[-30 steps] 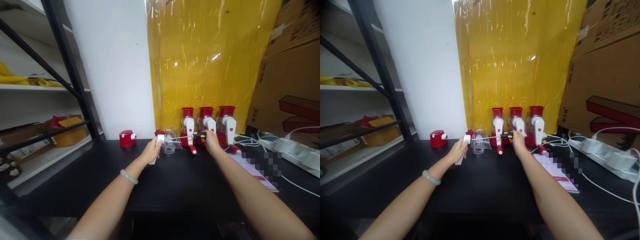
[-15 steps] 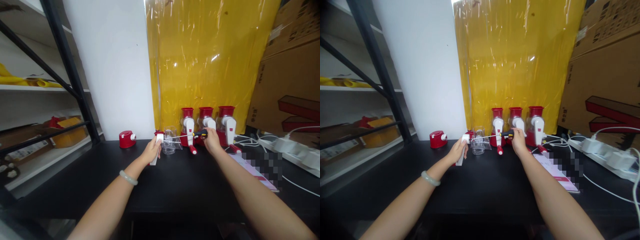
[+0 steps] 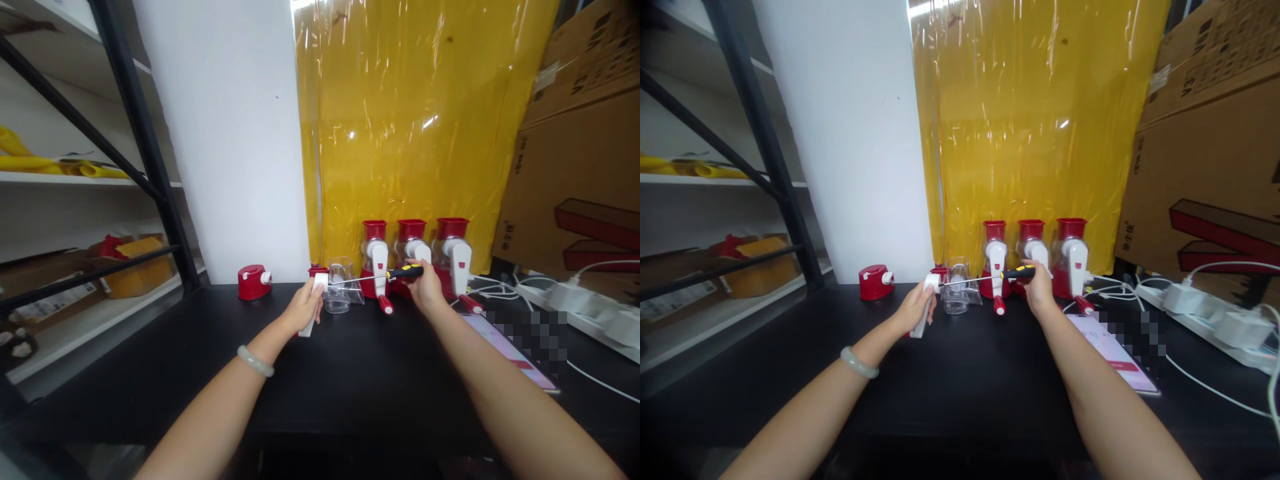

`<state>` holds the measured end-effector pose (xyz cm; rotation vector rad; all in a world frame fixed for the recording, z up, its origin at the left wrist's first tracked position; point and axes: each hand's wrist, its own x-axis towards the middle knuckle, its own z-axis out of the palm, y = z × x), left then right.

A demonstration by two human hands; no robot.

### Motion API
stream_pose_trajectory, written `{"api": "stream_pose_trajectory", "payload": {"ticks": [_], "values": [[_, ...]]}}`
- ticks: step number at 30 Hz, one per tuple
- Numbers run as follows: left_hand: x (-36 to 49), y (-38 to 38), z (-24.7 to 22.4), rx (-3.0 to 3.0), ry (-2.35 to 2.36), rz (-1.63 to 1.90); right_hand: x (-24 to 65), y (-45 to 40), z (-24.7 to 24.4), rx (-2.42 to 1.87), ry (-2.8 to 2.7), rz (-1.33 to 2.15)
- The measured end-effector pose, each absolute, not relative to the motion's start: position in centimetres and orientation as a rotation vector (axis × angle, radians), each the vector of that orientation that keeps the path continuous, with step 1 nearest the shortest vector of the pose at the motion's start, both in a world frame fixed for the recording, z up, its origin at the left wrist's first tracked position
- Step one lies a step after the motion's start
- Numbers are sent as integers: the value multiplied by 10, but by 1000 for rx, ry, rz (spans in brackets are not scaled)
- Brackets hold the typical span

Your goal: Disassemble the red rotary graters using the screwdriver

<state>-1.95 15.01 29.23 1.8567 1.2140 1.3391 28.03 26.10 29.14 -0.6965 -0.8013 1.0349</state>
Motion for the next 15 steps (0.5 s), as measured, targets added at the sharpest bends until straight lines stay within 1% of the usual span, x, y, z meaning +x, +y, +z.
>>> {"api": "stream_pose_trajectory", "payload": {"ticks": [4, 6, 12, 15], "values": [[-20, 148, 295, 1864, 1223, 1356, 284, 261, 286, -905, -987, 796], [-20, 148, 296, 1859, 1231, 1368, 285, 261, 285, -976, -1020, 752], [-20, 147, 297, 1895, 1227, 1355, 279, 262, 288, -809, -915, 944], [-19, 147, 297, 1900, 1214, 1353, 276, 264, 288, -760, -874, 968]]}}
